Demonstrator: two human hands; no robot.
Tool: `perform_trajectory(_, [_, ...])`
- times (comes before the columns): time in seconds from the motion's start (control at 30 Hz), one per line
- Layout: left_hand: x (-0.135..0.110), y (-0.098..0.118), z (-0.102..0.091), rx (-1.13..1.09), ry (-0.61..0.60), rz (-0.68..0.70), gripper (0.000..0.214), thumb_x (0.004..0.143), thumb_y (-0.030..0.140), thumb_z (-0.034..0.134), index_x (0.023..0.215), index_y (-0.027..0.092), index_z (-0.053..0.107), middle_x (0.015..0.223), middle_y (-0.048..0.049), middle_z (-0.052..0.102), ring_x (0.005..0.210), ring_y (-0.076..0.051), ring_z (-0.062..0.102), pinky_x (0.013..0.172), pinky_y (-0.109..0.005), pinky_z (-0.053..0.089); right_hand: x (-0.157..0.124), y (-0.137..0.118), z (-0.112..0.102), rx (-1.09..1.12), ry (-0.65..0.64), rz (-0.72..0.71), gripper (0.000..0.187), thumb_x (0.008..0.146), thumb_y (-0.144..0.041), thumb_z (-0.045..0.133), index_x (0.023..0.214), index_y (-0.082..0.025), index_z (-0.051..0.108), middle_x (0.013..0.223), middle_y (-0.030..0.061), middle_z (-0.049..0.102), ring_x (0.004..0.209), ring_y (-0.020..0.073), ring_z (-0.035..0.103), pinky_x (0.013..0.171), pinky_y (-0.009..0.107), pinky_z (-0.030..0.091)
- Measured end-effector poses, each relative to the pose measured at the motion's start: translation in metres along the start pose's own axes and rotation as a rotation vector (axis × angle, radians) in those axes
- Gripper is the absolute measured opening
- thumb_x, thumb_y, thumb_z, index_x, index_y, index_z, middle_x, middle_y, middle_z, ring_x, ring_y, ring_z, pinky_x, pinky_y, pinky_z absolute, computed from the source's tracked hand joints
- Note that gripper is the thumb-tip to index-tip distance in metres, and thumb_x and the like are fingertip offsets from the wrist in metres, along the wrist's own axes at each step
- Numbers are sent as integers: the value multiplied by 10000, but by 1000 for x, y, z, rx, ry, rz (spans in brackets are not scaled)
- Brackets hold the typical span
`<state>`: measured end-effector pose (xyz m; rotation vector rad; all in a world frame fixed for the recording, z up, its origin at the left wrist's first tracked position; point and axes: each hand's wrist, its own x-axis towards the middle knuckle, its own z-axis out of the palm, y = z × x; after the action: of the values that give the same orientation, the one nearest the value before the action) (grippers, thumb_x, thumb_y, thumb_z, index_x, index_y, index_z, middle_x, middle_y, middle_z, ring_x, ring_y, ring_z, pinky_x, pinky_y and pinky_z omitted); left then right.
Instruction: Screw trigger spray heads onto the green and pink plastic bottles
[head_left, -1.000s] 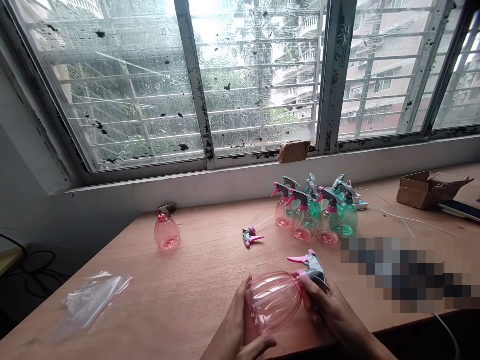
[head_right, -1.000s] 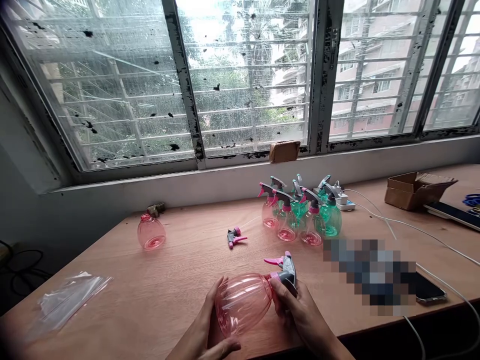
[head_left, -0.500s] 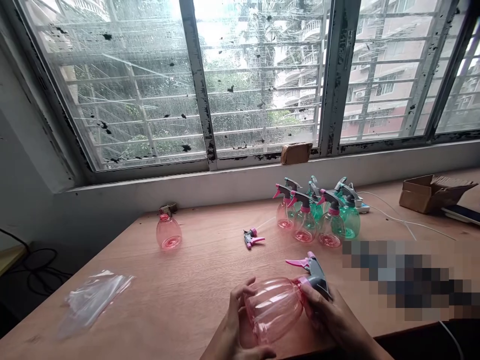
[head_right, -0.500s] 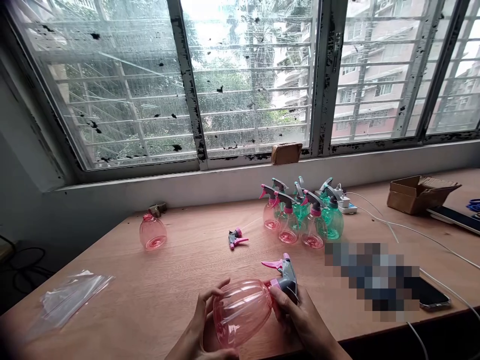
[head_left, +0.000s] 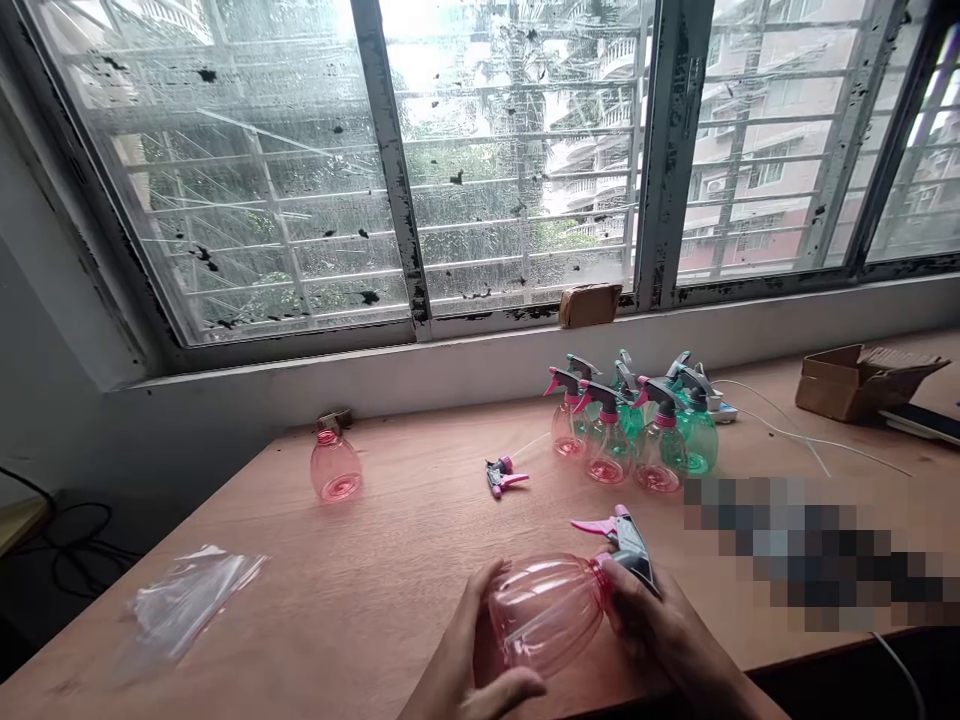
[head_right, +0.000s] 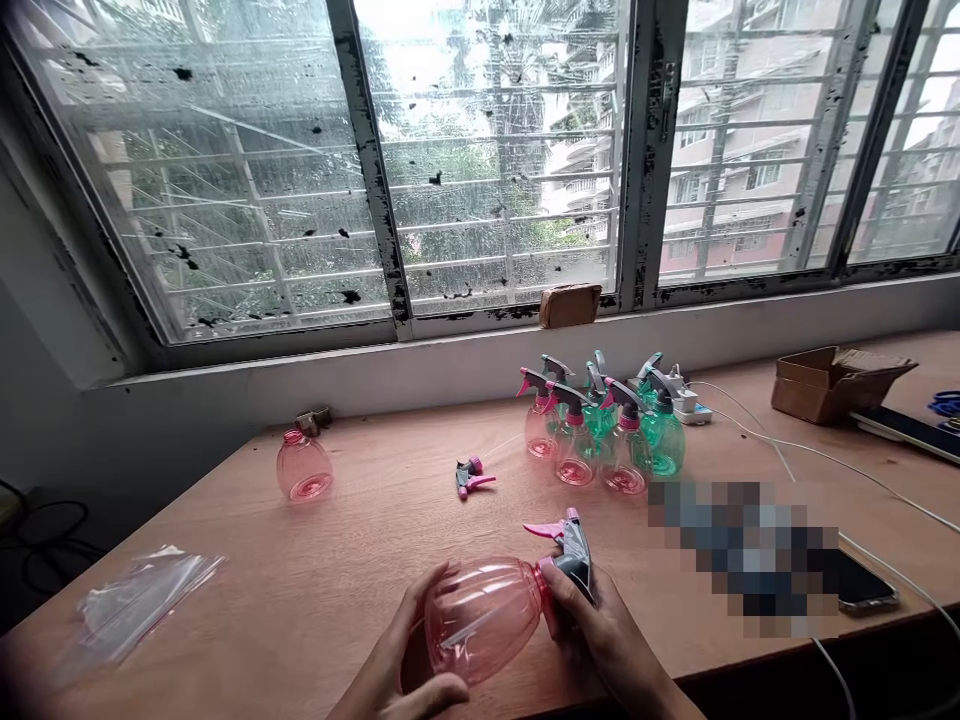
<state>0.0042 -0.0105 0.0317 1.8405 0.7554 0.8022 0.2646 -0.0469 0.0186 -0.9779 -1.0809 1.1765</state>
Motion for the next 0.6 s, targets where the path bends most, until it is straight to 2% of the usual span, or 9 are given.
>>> perform_trajectory(0.1, [0, 3, 0, 91, 23, 84, 882, 797, 476, 847, 1525, 342, 367, 1633, -77, 366, 1537, -349, 273, 1274, -503, 224, 1, 1, -1, -28, -28, -3, 502, 965, -587, 599, 661, -198, 509, 536, -46, 507, 412, 87, 442, 409, 218, 329])
perform_trajectory(0.2, [-1, 3, -2, 111, 22, 72, 992, 773, 538, 843, 1568, 338, 284, 1665, -83, 306, 1552, -354, 229, 1275, -514, 208, 1, 3, -2, 19, -25, 16, 457, 955, -574, 622, 714, -198, 522, 563, -49, 512, 435, 90, 427, 417, 219, 327])
perform_trajectory(0.3, [-2, 4, -2, 42, 4, 21, 967, 823, 633, 747, 1584, 288, 259, 1643, -118, 365, 1524, -365, 306, 1264, -522, 236, 0, 5, -3, 73, -16, 34, 403, 914, -581, 673, 901, -192, 567, 585, -61, 517, 458, 105, 427, 419, 217, 329])
perform_trajectory(0.4, [-2, 7, -1, -76, 5, -31, 847, 836, 591, 762, 1518, 280, 370, 1540, -134, 518, 1422, -367, 487, 1182, -497, 407, -1, 3, -3, 65, -25, 17, 457, 883, -616, 685, 1005, -191, 566, 580, -72, 504, 445, 117, 431, 416, 229, 339])
perform_trajectory(0.47, [-2, 8, -1, -44, 39, 13, 843, 782, 526, 843, 1476, 309, 416, 1498, -123, 559, 1386, -372, 529, 1140, -490, 463, -1, -1, -2, 24, -36, -14, 437, 891, -617, 672, 918, -192, 570, 564, -71, 486, 443, 113, 418, 429, 240, 336])
perform_trajectory(0.6, [-3, 2, 1, 298, 145, 245, 827, 797, 427, 861, 1483, 388, 402, 1550, -98, 481, 1473, -384, 389, 1226, -588, 288, -1, -7, -1, -54, -41, -47, 465, 936, -581, 630, 692, -201, 520, 525, -56, 461, 461, 105, 394, 460, 253, 303])
